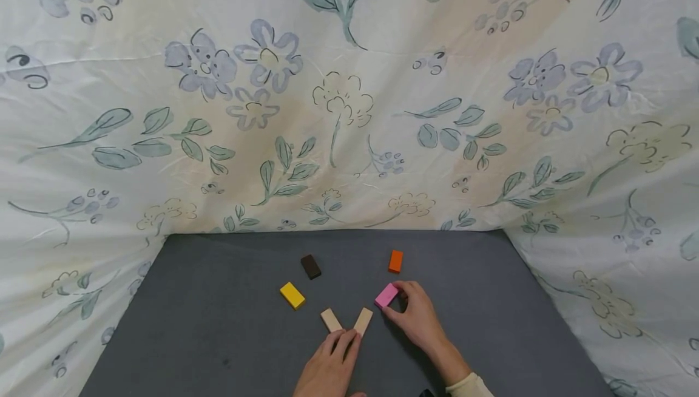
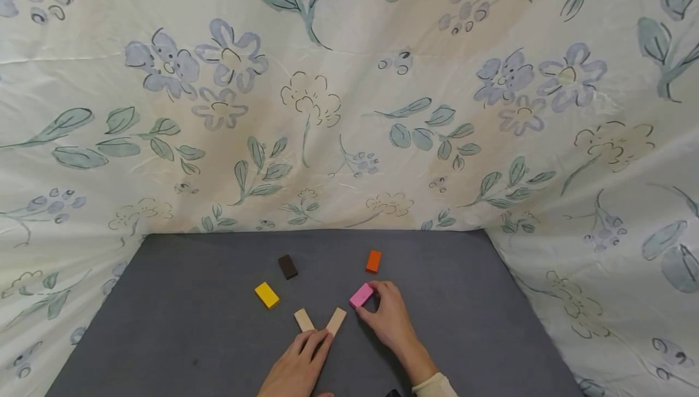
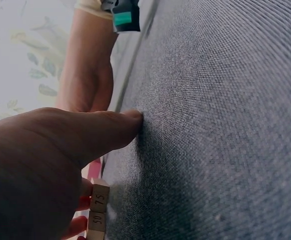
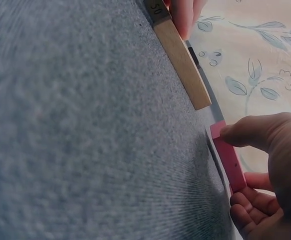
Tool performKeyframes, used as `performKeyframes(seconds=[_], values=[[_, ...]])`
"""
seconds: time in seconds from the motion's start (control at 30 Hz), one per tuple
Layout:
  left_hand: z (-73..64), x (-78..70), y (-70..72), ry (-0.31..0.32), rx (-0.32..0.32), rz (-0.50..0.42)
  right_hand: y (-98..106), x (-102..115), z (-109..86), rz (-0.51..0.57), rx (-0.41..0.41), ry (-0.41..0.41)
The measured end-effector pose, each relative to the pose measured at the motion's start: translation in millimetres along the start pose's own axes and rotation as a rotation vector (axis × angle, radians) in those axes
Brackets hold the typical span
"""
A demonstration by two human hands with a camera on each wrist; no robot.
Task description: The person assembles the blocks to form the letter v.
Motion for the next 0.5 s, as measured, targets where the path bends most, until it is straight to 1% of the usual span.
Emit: performKeyframes(seconds=[0.17,0.27,0.37,0.5], values=[[0.0,0.2,-1.4,-0.012,-0.030,0.001,-1.6,0.7,0.1,0.009,0.010,-0.009],[-0.4,-0.3,-1.4,-0.012,-0.037,0.002,-2.1,1.3,1.0,0.009,0.015,-0.005],[-0.6,-0.6,-0.9,-0.009,-0.033,0.002,-2.1,2.3,1.9,0.008,0.025,-0.003],[-0.4,-0.5,0.0,0.003,-0.007,0.002,-1.6,3.8,2.5,0.011,0.041,-0.002]])
Point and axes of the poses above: each hand's wrist, its own z-axis towards the middle knuckle, its own y-axis out of the back of the hand, x = y × z, the point moved 2 cm from there along z, towards the middle knuckle, and after that the axes turned 9 degrees about x, right-handed, at the moved point
